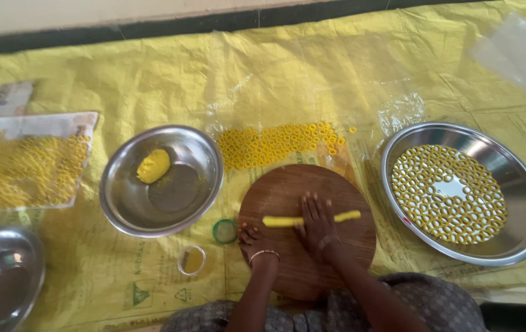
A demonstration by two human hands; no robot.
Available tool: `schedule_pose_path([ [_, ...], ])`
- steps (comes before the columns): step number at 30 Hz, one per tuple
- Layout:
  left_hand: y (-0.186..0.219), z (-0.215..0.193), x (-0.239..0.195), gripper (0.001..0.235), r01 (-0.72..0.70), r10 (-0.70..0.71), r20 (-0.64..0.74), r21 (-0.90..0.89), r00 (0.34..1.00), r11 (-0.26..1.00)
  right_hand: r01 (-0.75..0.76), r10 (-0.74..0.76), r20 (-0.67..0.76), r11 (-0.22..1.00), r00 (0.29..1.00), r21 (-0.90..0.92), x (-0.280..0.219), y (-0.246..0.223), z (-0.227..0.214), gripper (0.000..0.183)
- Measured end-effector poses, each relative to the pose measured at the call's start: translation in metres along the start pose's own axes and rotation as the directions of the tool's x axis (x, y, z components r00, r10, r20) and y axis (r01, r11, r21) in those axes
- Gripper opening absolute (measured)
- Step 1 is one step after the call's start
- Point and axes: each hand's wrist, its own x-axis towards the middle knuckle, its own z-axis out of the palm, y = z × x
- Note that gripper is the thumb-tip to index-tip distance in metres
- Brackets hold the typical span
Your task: The person rolls yellow dough into a thin rope on a wooden board, then forms small rings by hand and places them into a metal tray. The person repeats this process, arranging the rings in rows on the tray.
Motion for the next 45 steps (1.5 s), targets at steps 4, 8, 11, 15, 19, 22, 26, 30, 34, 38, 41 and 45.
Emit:
schedule_pose_path([
  [4,-0.006,0.002,0.005,0.074,-0.012,0.015,-0.07,0.054,0.997,0.998,0.269,-0.228,-0.319,0.959,0.92,0.091,-0.075,0.015,0.008,0.078],
  [8,-0.019,-0.008,-0.03,0.069,-0.043,0.068,-0.285,0.092,0.956,0.995,0.265,-0.236,-0.153,0.942,0.96,0.205,-0.114,0.022,0.023,0.076],
  [11,-0.012,-0.009,-0.07,0.065,-0.076,0.143,-0.392,0.181,0.909,0.98,0.297,-0.223,-0.279,0.919,0.934,0.26,-0.122,0.026,0.028,0.068],
  [15,0.03,-0.008,-0.09,0.062,-0.305,0.404,-0.65,0.267,0.644,0.914,0.295,-0.112,-0.365,0.817,0.924,0.496,-0.107,0.042,0.017,0.051],
  [19,0.059,0.008,-0.086,0.04,-0.521,0.462,-0.692,0.143,0.555,0.841,0.326,-0.11,-0.475,0.856,0.873,0.401,-0.098,0.039,0.005,0.047],
  [22,0.061,0.012,-0.079,0.02,-0.574,0.455,-0.614,0.003,0.645,0.819,0.348,-0.13,-0.498,0.86,0.857,0.373,-0.094,0.039,-0.003,0.05],
  [26,0.048,0.004,-0.082,0.035,-0.67,0.438,-0.676,-0.112,0.592,0.734,0.289,-0.101,-0.393,0.842,0.914,0.456,-0.094,0.033,-0.006,0.037],
  [30,0.04,-0.021,-0.092,0.042,-0.671,0.473,-0.588,-0.167,0.656,0.722,0.364,-0.131,-0.446,0.792,0.886,0.491,-0.092,0.036,-0.004,0.035],
  [34,0.026,-0.054,-0.099,0.039,-0.617,0.462,-0.411,-0.471,0.786,0.631,0.303,-0.067,-0.351,0.668,0.934,0.679,-0.088,0.045,0.001,0.035],
  [38,0.01,-0.078,-0.104,0.036,-0.559,0.469,-0.377,-0.753,0.798,0.346,0.066,0.079,-0.142,0.602,0.987,0.796,-0.082,0.052,0.002,0.041],
  [41,0.004,-0.083,-0.107,0.038,-0.456,0.463,-0.315,-0.86,0.828,0.23,0.071,0.096,-0.133,0.482,0.986,0.873,-0.078,0.054,0.0,0.04],
  [45,0.012,-0.074,-0.108,0.04,-0.312,0.435,-0.268,-0.95,0.86,0.031,0.011,0.107,-0.041,0.266,0.993,0.964,-0.077,0.059,-0.001,0.034],
])
